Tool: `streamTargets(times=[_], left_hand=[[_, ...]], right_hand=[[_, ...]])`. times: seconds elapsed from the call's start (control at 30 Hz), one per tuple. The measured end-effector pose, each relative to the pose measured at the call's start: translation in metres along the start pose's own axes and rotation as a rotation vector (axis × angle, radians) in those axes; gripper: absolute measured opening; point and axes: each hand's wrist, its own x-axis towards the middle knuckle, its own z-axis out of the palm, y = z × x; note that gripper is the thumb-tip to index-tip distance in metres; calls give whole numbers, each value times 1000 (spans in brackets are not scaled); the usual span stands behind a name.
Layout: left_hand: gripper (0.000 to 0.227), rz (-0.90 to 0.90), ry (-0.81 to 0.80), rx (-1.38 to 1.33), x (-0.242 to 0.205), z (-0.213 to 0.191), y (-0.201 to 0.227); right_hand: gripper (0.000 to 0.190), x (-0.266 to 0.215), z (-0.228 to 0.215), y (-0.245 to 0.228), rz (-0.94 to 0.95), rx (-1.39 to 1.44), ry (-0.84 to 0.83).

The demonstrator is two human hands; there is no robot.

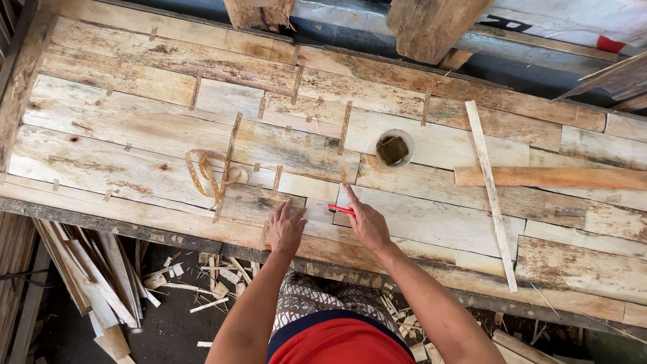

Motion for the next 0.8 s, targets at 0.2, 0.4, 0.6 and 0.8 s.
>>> streamTargets(times=[0.2,0.4,0.6,0.8], left_hand=[[39,7,17,-11,-1,1,1],[38,-41,-38,3,-2,-5,10],[39,-27,-68,10,0,-6,6],[41,-6,-62,-5,-1,-9,4]], right_hand=[[93,1,-4,-6,8,-13,-18],[94,-5,-4,-3,-52,43,58],[91,-19,1,12,-48,55,-37],[92,-25,7,13,-84,25,-25]])
